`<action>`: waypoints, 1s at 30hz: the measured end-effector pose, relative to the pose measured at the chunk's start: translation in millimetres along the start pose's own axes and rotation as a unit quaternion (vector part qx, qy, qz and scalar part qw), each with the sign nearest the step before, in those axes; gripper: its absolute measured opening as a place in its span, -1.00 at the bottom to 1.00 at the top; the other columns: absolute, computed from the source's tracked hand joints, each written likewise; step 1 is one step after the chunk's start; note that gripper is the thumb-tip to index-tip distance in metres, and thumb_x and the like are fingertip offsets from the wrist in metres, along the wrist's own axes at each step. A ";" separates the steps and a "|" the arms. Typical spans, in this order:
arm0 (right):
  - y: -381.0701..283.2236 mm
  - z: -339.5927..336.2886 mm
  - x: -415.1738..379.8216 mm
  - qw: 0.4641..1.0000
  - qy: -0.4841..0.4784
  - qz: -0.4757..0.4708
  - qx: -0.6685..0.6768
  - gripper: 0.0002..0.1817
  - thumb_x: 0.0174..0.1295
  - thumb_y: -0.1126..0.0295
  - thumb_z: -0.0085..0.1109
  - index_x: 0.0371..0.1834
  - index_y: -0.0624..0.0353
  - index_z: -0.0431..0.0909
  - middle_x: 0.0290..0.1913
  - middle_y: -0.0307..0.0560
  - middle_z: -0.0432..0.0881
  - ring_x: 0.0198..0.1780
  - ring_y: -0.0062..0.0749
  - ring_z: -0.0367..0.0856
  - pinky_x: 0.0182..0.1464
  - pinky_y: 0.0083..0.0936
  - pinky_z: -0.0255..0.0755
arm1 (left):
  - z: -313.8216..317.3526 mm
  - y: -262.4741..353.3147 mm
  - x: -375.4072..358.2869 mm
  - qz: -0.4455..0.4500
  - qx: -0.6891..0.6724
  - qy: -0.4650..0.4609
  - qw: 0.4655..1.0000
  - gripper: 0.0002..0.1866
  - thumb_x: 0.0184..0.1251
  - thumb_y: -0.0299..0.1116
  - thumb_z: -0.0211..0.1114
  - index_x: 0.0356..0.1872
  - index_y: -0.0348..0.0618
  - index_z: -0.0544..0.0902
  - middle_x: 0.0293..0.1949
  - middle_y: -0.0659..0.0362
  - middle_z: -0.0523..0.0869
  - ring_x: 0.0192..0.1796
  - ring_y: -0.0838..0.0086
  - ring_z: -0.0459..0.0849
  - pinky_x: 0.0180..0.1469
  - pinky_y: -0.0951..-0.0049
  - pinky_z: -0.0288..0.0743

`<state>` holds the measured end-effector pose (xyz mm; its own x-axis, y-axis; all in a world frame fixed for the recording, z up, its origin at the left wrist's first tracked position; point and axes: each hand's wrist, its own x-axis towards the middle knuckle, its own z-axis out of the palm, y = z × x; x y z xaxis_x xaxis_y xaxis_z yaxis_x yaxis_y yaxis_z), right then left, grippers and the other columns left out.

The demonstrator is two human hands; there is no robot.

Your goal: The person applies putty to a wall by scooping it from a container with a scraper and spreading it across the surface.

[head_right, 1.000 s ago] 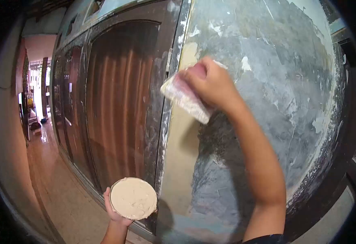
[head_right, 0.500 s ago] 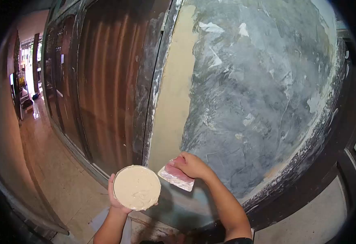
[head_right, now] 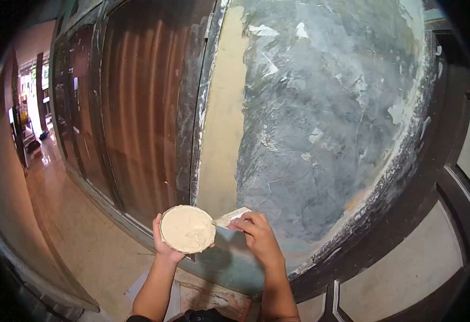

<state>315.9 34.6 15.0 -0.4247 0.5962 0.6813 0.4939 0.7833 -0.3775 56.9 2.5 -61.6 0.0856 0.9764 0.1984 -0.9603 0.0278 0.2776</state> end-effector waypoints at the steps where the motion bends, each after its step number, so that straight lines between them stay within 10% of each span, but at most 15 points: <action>1: -0.6 0.1 -5.5 1.000 0.009 0.005 0.005 -0.45 0.05 0.82 0.15 0.04 0.06 0.83 0.05 -0.04 0.68 0.22 -0.03 0.57 0.28 -0.25 0.51 | 4.7 3.3 2.5 -0.007 0.001 -0.005 1.000 -0.08 0.48 0.45 -0.13 0.50 -0.16 0.48 0.44 -0.17 0.57 0.38 -0.22 0.60 0.33 -0.44 0.54; 13: -40.0 11.7 -22.5 0.995 0.054 0.005 -0.081 -0.47 -0.03 0.80 0.26 0.00 0.06 0.85 0.09 -0.03 0.68 0.26 0.07 0.56 0.34 -0.19 0.51 | 20.3 22.8 12.2 -0.106 0.033 -0.070 0.991 -0.08 0.48 0.45 -0.13 0.52 -0.15 0.45 0.46 -0.19 0.54 0.43 -0.27 0.55 0.30 -0.63 0.46; 30: -61.5 43.7 -29.3 0.983 0.125 0.078 -0.108 -0.53 0.06 0.78 0.26 0.00 0.09 0.86 0.08 0.06 0.65 0.20 0.09 0.57 0.27 -0.22 0.54 | -1.1 40.4 10.0 -0.156 0.007 -0.063 0.986 -0.14 0.53 0.39 -0.11 0.44 -0.19 0.54 0.38 -0.14 0.65 0.34 -0.14 0.67 0.36 -0.24 0.57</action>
<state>264.8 -23.4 -9.1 -0.1443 0.6227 0.7690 0.6988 0.6144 -0.3664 18.7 13.7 -49.4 0.4095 0.8864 0.2159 -0.8783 0.3191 0.3561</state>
